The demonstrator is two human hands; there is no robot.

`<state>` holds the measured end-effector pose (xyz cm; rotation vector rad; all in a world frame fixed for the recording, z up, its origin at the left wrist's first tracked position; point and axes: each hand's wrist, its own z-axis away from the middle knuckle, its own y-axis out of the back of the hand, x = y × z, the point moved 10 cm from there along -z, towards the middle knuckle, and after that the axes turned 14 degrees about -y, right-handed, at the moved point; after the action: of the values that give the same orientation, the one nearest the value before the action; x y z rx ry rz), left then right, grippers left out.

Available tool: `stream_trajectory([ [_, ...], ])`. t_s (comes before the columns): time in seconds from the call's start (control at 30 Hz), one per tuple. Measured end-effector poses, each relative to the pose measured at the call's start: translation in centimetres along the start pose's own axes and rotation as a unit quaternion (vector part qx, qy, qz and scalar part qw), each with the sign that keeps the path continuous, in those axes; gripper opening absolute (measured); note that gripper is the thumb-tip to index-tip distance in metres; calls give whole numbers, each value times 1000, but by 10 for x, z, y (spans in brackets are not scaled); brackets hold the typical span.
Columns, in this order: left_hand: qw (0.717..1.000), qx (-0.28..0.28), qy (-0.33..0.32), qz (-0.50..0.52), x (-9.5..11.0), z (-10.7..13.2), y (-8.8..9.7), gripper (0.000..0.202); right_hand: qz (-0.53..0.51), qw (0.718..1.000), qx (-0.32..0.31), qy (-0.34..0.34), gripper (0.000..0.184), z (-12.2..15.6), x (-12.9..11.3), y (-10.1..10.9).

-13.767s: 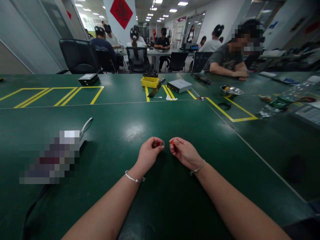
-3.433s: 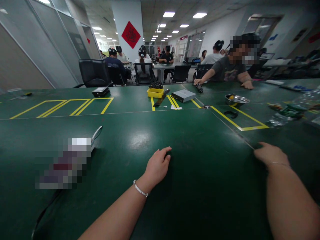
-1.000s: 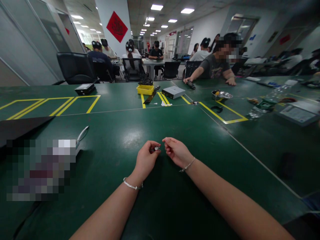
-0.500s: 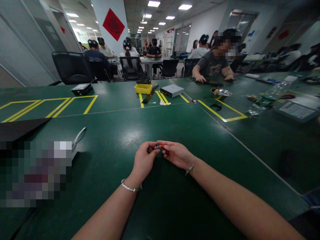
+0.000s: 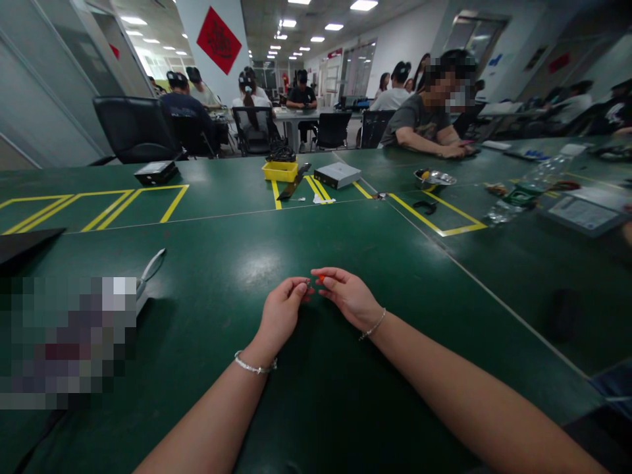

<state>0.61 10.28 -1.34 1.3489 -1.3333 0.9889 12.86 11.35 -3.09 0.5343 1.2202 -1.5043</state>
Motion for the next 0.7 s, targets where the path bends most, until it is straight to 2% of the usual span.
stream_trajectory([
  [0.13, 999, -23, 10, 43, -1, 1, -8, 20, 110, 990, 25, 87, 13, 6, -16, -5],
  [0.23, 998, -33, 12, 60, -1, 2, -11, 19, 221, 960, 42, 170, 14, 19, -33, -15],
  [0.3, 997, -37, 18, 67, -2, 2, -12, 18, 270, 940, 57, 199, 15, 26, -39, -20],
  [0.43, 996, -41, 21, 76, -2, 2, -13, 17, 321, 918, 71, 221, 18, 33, -44, -25],
  [0.57, 995, -27, 26, 90, -4, 2, -11, 18, 360, 902, 58, 231, 21, 34, -42, -31],
  [0.7, 992, -9, 36, 123, -8, 2, -10, 17, 344, 913, 32, 215, 25, 30, -34, -32],
])
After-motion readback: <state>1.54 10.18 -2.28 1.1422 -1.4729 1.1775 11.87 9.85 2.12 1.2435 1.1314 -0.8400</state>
